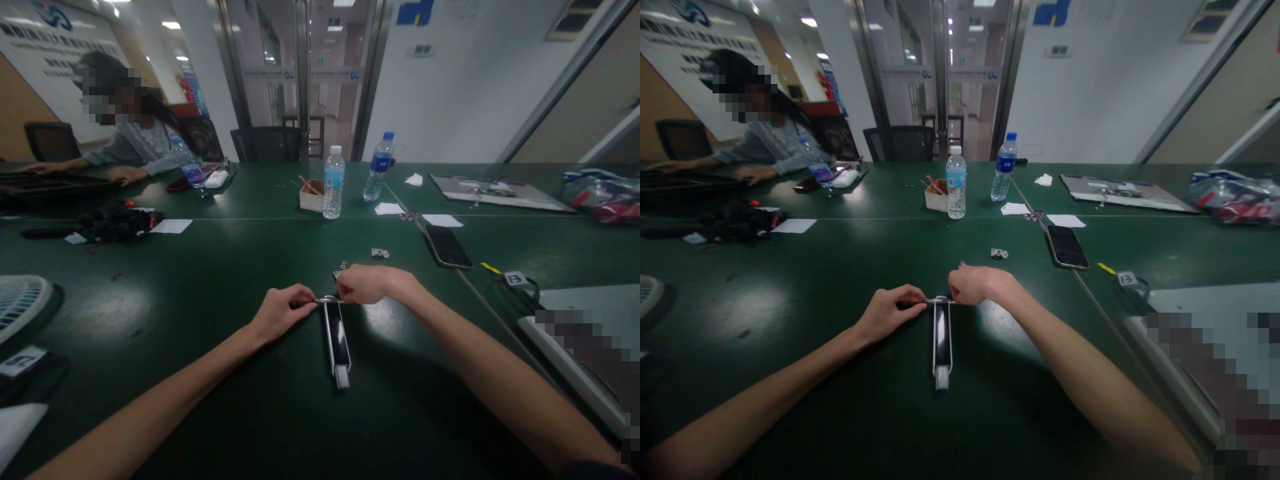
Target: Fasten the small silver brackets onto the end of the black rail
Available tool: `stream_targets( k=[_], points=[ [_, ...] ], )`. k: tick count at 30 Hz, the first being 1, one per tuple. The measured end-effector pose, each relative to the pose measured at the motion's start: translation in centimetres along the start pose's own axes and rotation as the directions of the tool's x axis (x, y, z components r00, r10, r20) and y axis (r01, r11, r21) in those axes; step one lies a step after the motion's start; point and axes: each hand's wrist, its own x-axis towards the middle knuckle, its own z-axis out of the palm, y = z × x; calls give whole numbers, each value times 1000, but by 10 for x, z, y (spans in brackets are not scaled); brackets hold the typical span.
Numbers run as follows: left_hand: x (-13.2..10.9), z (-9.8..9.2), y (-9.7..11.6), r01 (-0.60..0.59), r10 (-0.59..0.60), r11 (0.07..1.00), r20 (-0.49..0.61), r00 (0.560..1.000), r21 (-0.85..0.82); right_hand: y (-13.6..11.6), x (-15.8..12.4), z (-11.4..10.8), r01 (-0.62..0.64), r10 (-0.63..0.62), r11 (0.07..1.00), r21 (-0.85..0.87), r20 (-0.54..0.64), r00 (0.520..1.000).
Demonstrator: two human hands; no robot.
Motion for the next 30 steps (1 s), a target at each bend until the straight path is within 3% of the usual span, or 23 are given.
stream_targets(
  k=[5, 21, 30],
  points=[
    [1, 0, 1, 8, -8, 1000, 16, 1000, -13, 0, 1, 0, 1, -1, 1000, -13, -12, 1000],
    [1, 0, 1, -58, 50, 983, 47, 998, 176, 6, 9, 6, 38, -37, 999, -29, 12, 999],
    [2, 0, 0, -56, 60, 967, -11, 998, 249, 6, 8, 5, 39, -38, 999, -26, 13, 999]
  ],
)
